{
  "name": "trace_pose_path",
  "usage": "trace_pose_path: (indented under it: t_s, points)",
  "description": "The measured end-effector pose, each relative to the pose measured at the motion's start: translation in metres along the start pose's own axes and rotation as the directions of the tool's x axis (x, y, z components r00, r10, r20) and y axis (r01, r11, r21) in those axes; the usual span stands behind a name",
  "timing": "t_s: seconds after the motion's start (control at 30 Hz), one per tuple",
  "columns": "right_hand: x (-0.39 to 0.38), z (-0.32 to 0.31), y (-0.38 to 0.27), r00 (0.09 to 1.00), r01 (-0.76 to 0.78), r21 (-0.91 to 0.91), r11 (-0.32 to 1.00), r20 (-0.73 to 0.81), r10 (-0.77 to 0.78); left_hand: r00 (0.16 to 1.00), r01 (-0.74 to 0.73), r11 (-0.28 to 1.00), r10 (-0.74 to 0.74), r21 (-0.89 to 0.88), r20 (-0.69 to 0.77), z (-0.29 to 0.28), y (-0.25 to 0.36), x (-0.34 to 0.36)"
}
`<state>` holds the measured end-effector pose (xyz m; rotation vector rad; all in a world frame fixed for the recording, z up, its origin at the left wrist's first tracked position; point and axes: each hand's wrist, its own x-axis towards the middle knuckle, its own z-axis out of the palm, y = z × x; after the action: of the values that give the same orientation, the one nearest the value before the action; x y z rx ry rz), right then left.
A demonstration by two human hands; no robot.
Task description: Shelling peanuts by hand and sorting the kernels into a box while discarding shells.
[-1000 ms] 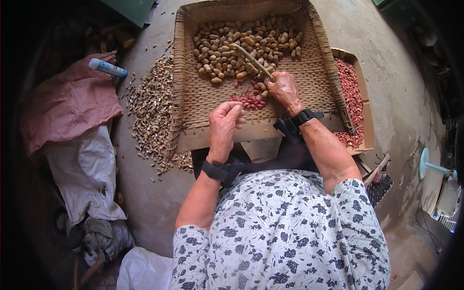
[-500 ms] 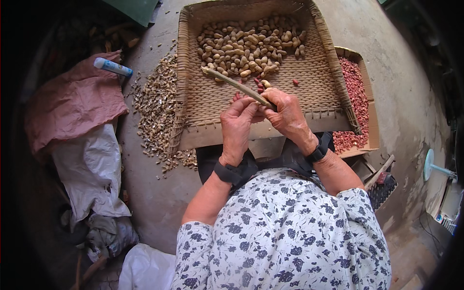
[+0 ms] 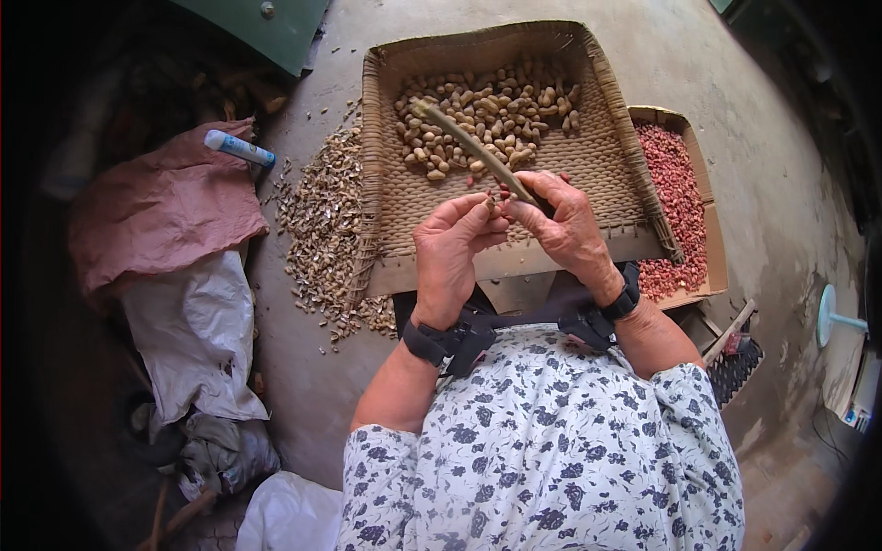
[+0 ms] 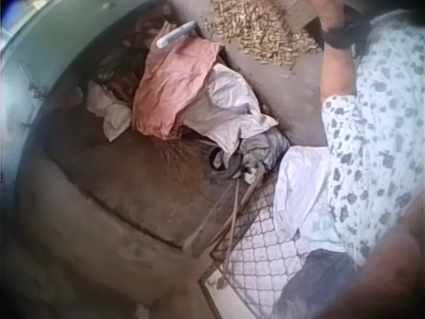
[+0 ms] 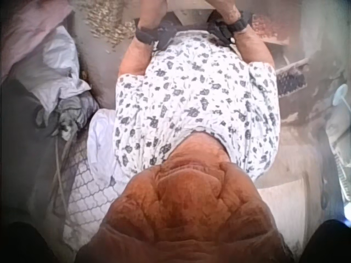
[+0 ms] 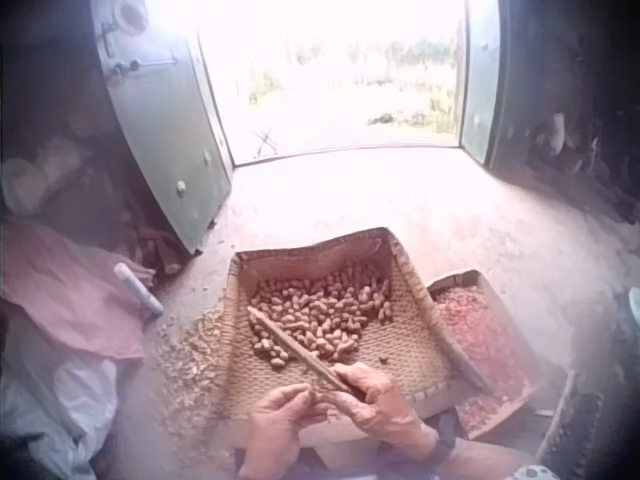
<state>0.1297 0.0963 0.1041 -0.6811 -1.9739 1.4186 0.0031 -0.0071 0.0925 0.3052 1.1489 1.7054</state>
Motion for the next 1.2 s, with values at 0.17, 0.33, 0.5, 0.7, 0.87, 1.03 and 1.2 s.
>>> trace_pose_path:
  t_s: [0.17,0.33,0.5,0.7,0.87,1.03,1.2]
  points:
    - [-0.006,-0.009,-0.016,0.985,0.173,-0.209,0.963,0.014,-0.174,0.999,-0.033,0.994,0.031,-0.107,-0.020,0.012,0.023,-0.007]
    - [-0.017,-0.001,-0.034,0.983,0.181,-0.282,0.942,0.037,-0.178,0.991,-0.136,0.986,0.134,-0.093,-0.022,0.029,0.029,-0.023]
    - [-0.025,-0.002,-0.040,0.973,0.229,-0.302,0.925,0.037,-0.228,0.992,-0.116,0.971,0.122,-0.207,0.018,0.025,0.018,-0.032]
    - [-0.039,-0.006,-0.048,0.985,0.173,-0.206,0.963,0.022,-0.172,0.994,-0.003,0.942,0.039,-0.335,0.101,0.027,0.017,-0.046]
    - [-0.047,-0.003,-0.047,0.984,0.179,-0.165,0.970,0.021,-0.178,0.999,0.007,0.954,0.006,-0.299,0.044,0.020,0.012,-0.052]
    - [-0.041,0.006,-0.053,0.986,0.159,-0.231,0.960,-0.009,-0.166,0.994,-0.107,0.976,0.100,-0.191,-0.044,0.015,0.011,-0.047]
    - [-0.028,0.005,-0.056,0.998,0.056,0.012,0.998,-0.018,-0.056,0.984,-0.131,0.983,0.113,-0.129,-0.138,0.023,0.023,-0.048]
